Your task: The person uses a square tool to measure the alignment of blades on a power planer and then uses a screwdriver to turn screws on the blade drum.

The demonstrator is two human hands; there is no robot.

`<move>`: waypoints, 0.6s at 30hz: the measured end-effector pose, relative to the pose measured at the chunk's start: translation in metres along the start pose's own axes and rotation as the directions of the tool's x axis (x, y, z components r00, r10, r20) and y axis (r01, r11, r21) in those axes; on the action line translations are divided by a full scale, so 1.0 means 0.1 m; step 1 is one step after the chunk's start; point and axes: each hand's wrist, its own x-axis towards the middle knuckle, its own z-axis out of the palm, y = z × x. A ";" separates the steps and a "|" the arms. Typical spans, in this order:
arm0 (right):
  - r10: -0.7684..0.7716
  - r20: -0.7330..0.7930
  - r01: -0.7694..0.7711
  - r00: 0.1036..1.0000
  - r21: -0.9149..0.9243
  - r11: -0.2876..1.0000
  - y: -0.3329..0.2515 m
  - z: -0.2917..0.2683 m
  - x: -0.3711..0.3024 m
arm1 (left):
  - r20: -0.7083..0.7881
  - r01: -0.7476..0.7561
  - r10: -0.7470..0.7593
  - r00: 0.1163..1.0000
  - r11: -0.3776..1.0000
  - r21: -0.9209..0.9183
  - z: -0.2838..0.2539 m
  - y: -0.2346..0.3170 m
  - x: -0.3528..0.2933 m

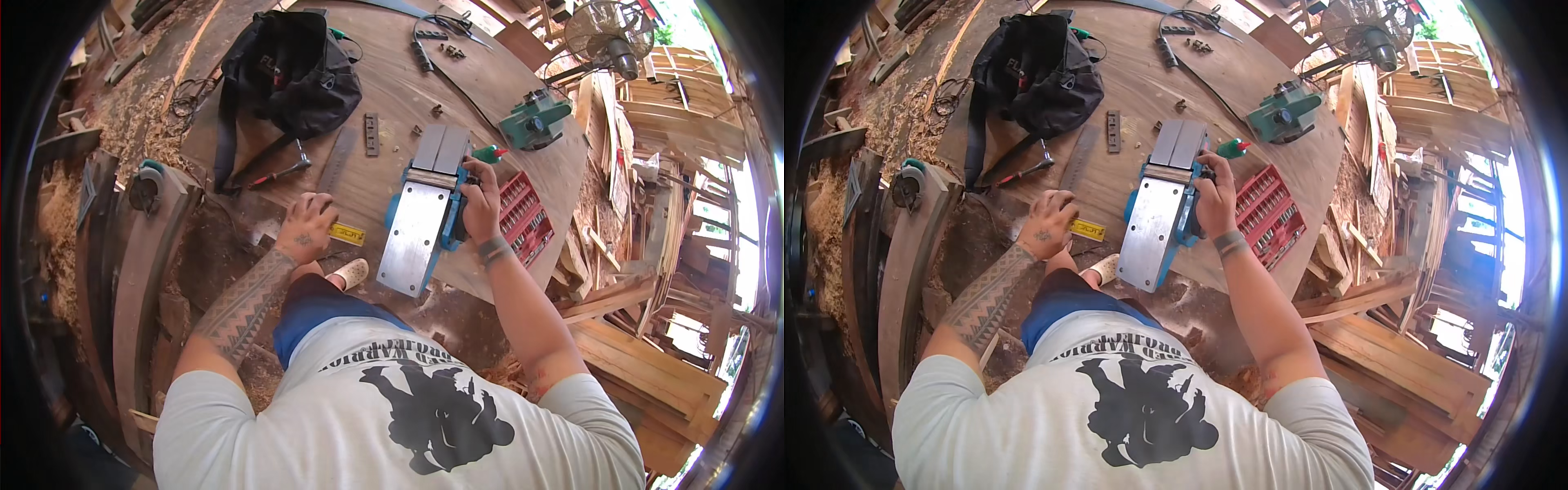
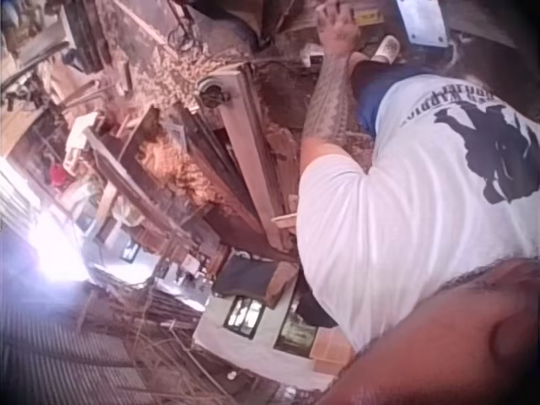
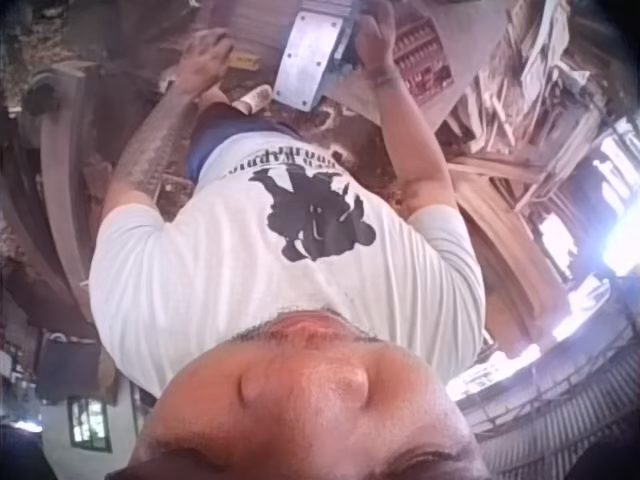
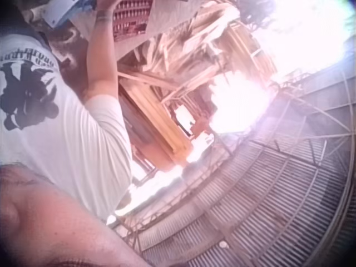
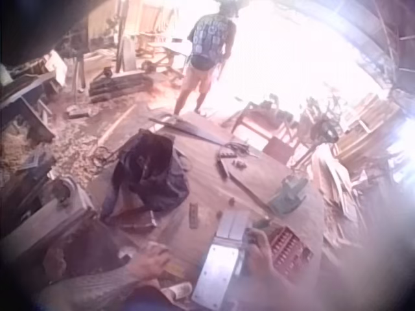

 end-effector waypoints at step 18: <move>0.115 -0.128 -0.108 0.985 0.067 0.992 -0.02 0.08 0.00 | 0.038 0.066 -0.096 0.995 0.311 -0.948 0.12 0.64 -0.20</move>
